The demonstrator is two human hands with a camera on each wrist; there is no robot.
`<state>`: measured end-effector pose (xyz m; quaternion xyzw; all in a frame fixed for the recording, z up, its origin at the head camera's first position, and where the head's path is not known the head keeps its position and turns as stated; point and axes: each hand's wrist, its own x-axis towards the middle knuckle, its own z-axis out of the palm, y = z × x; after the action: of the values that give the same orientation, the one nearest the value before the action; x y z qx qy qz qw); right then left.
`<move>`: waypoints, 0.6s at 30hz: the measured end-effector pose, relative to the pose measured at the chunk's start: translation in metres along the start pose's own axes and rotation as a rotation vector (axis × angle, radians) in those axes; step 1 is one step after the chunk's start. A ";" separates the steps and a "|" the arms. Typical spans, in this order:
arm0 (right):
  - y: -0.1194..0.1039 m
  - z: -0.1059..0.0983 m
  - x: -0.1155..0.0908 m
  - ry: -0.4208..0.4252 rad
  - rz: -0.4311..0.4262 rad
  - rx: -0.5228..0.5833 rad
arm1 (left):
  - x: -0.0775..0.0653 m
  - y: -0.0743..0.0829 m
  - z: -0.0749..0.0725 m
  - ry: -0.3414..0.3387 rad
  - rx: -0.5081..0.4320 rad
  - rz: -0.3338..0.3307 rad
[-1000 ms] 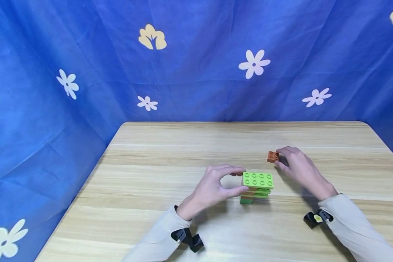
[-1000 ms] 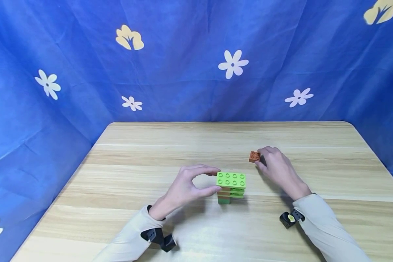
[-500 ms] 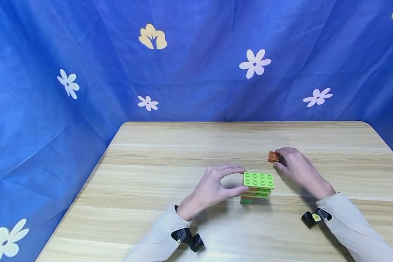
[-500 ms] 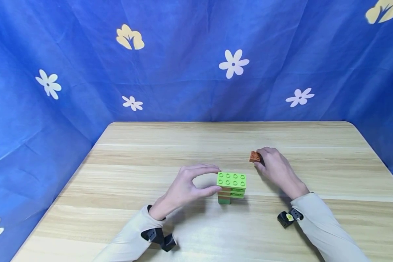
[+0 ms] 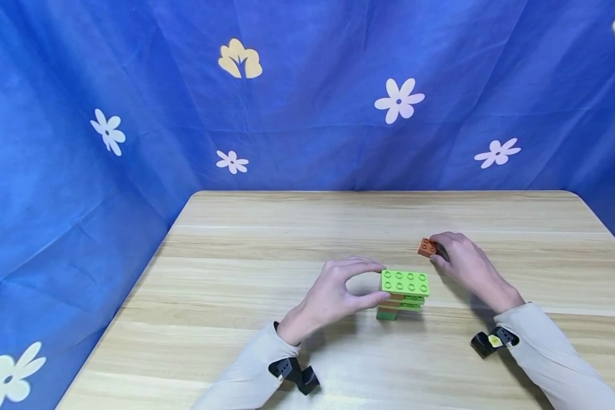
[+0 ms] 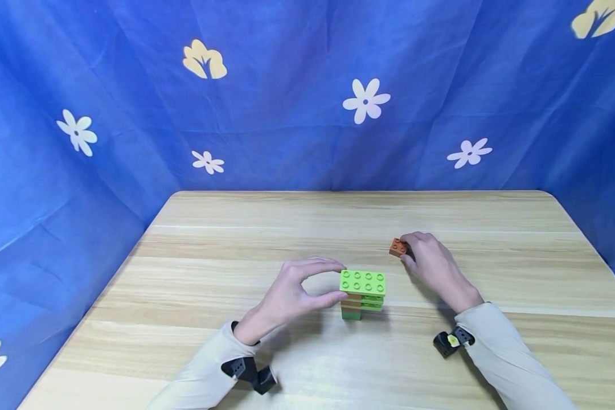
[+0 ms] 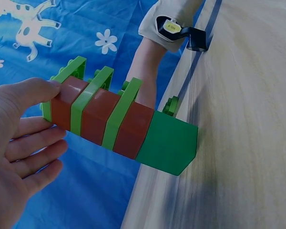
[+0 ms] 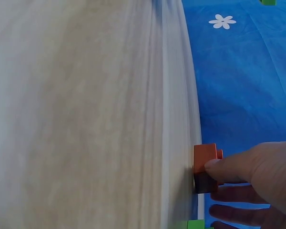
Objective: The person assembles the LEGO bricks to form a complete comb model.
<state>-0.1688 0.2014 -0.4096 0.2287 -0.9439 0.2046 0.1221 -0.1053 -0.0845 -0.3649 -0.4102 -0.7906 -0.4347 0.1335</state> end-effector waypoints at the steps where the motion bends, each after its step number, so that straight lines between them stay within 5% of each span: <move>1: 0.000 0.000 0.000 -0.001 0.002 0.002 | 0.000 0.000 0.000 0.000 -0.001 -0.001; 18: -0.002 -0.001 -0.001 0.019 0.045 0.120 | -0.001 0.001 0.000 0.003 0.011 -0.030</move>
<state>-0.1670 0.2004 -0.4087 0.2123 -0.9336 0.2659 0.1124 -0.1037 -0.0851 -0.3651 -0.3967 -0.7989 -0.4330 0.1305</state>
